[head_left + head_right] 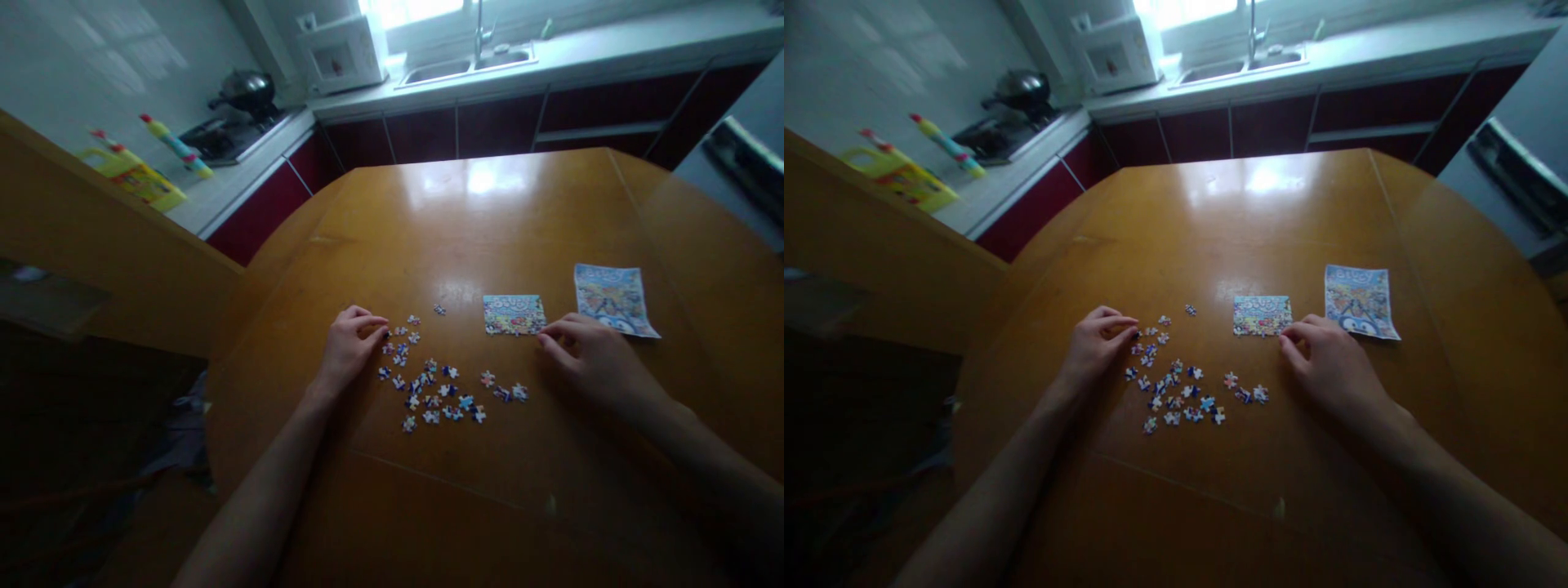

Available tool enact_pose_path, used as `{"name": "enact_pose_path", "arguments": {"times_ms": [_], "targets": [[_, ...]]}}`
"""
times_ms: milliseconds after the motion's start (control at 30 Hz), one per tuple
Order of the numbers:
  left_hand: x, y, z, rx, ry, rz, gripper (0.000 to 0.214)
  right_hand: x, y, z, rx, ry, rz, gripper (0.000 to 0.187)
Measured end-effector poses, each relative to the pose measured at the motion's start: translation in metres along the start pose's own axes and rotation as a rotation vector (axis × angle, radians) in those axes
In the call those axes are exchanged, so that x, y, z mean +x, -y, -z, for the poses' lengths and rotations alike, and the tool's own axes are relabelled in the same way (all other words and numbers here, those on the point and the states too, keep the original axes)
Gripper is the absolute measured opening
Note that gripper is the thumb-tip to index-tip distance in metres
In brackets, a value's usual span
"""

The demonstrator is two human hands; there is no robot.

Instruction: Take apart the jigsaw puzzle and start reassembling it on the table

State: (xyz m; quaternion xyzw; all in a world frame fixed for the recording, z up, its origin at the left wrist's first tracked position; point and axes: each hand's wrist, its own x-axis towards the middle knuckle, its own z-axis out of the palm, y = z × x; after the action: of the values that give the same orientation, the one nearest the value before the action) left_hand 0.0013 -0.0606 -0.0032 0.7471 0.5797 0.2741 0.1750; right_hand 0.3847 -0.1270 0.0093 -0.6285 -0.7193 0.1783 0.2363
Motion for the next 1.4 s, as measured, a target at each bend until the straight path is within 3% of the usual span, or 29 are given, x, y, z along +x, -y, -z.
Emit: {"name": "enact_pose_path", "arguments": {"times_ms": [233, 467, 633, 767, 833, 967, 1100, 1267, 1400], "targets": [[-0.002, -0.009, -0.01, 0.097, 0.051, -0.088, 0.014, 0.0, 0.001, 0.0, 0.005, 0.004, 0.005, 0.024], [-0.003, -0.019, -0.013, 0.045, 0.065, -0.077, 0.005, -0.003, 0.006, 0.0, 0.048, 0.003, 0.012, 0.021], [-0.01, -0.055, -0.018, -0.191, 0.07, -0.07, 0.024, -0.02, 0.033, -0.004, 0.152, 0.104, 0.061, 0.015], [-0.01, -0.096, -0.029, -0.312, 0.141, -0.14, 0.015, -0.031, 0.052, -0.011, 0.21, 0.209, 0.08, 0.011], [-0.008, -0.113, -0.038, -0.365, 0.129, -0.1, 0.01, -0.03, 0.054, -0.012, 0.264, 0.151, 0.067, 0.007], [0.0, -0.143, -0.055, -0.481, 0.175, -0.038, 0.015, -0.024, 0.049, -0.004, 0.396, -0.065, 0.097, 0.021], [0.006, -0.166, -0.068, -0.641, 0.258, 0.043, 0.02, -0.019, 0.042, 0.007, 0.447, -0.162, 0.218, 0.009], [0.006, -0.175, -0.082, -0.727, 0.31, 0.159, 0.021, -0.02, 0.031, 0.009, 0.459, -0.275, 0.358, 0.011], [0.006, -0.174, -0.088, -0.748, 0.346, 0.134, 0.016, -0.021, 0.021, 0.007, 0.469, -0.29, 0.409, 0.015]]}}
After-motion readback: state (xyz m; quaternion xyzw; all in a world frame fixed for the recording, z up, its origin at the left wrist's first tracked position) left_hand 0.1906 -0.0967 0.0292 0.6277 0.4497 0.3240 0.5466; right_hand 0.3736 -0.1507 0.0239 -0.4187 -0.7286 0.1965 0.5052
